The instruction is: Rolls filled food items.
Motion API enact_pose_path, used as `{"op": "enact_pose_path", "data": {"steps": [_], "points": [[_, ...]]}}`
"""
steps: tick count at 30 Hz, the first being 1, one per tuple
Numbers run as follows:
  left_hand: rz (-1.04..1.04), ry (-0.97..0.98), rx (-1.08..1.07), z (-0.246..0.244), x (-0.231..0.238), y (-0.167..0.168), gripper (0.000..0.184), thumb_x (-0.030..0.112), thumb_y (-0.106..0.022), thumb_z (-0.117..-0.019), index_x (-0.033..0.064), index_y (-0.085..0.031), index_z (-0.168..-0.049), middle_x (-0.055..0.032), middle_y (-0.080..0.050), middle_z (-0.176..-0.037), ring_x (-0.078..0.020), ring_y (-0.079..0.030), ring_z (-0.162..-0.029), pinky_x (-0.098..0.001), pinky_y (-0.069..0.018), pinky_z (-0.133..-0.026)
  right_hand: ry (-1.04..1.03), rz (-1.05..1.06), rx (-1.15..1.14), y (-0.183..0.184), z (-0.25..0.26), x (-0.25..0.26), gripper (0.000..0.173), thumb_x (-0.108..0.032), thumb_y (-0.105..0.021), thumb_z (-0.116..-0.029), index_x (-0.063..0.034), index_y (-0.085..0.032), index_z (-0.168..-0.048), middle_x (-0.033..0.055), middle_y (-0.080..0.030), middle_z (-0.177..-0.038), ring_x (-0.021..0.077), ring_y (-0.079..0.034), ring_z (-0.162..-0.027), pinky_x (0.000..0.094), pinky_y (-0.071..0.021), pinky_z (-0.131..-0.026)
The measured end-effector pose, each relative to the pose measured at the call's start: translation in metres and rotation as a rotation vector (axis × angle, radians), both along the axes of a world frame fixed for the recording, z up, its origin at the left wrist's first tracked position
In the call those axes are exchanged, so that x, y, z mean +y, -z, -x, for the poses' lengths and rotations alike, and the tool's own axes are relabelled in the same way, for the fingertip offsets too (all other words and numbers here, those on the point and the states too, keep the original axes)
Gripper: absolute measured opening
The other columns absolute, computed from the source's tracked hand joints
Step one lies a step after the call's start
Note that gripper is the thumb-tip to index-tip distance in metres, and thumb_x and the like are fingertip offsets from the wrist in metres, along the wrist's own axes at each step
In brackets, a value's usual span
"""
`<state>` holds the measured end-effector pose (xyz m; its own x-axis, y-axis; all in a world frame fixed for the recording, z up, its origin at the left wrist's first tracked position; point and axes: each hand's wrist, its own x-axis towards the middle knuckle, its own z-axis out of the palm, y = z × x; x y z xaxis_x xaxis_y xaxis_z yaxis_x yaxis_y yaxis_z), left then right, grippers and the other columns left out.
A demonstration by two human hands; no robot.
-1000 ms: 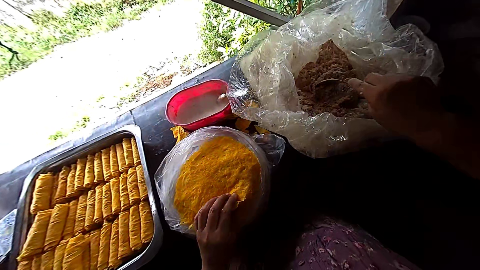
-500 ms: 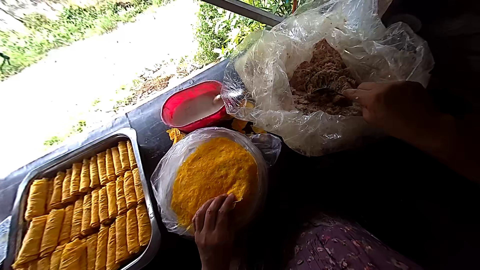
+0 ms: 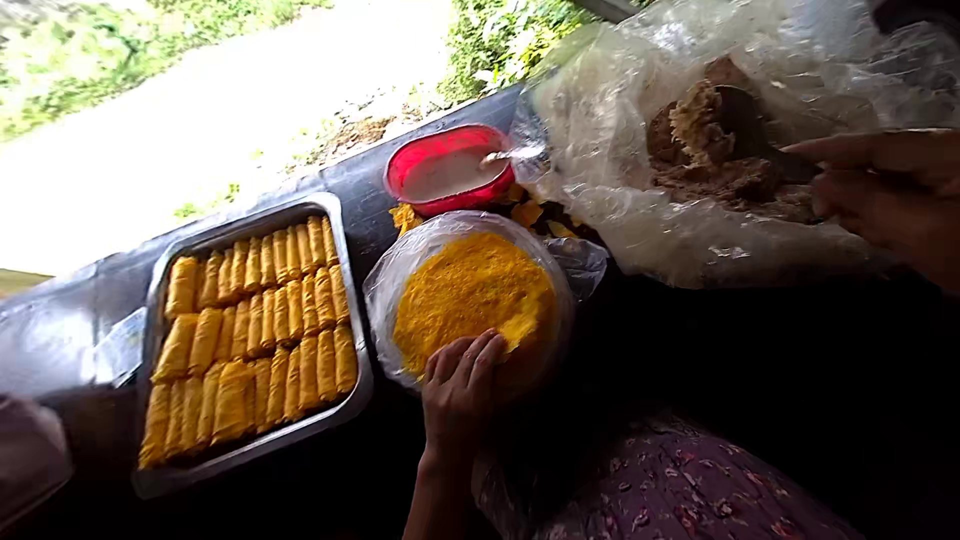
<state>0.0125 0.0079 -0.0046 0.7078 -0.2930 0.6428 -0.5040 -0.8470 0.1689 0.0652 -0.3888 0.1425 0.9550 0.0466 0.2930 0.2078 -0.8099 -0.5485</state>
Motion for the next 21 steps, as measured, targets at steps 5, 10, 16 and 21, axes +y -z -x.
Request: {"op": "enact_pose_path", "data": {"steps": [5,10,16,21], "points": [[-0.038,0.042,0.019,0.011,0.008,-0.005,0.019,0.004,-0.054,-0.1014,0.0085,-0.072,-0.106,-0.0064,-0.078,-0.103,-0.0213,-0.072,-0.103,-0.0326,-0.0528,-0.096,-0.339,-0.122,-0.019,0.041,0.026,0.097,0.031,-0.020,-0.055,-0.0981,-0.0054,-0.073,-0.120,0.0039,-0.071,-0.094,-0.0003,-0.061,-0.075,0.0177,-0.0529,-0.067],[-0.018,0.059,0.035,0.021,0.009,0.003,0.018,0.003,-0.057,-0.1009,0.0044,-0.073,-0.109,-0.0111,-0.077,-0.108,-0.0240,-0.072,-0.110,-0.0335,-0.0547,-0.098,-0.486,-0.037,-0.075,0.113,0.012,0.157,0.034,-0.005,-0.053,-0.0957,-0.0033,-0.074,-0.122,0.0146,-0.070,-0.091,0.0235,-0.067,-0.074,0.0369,-0.0560,-0.064],[0.021,0.041,0.025,0.024,0.003,0.012,0.017,0.001,-0.061,-0.0972,0.0046,-0.076,-0.104,-0.0125,-0.076,-0.110,-0.0268,-0.070,-0.113,-0.0360,-0.0534,-0.101,-0.455,0.136,-0.353,0.163,0.000,0.164,0.043,0.006,-0.050,-0.0967,-0.0076,-0.070,-0.132,0.0240,-0.068,-0.100,0.0380,-0.068,-0.081,0.0449,-0.0546,-0.065],[0.061,0.037,0.030,0.025,0.003,0.014,0.016,0.002,-0.061,-0.0976,0.0052,-0.076,-0.104,-0.0124,-0.076,-0.111,-0.0269,-0.069,-0.114,-0.0357,-0.0530,-0.102,-0.404,0.175,-0.277,0.135,0.003,0.152,0.042,0.007,-0.048,-0.0971,-0.0056,-0.071,-0.130,0.0249,-0.070,-0.098,0.0407,-0.070,-0.082,0.0493,-0.0552,-0.064]]}}
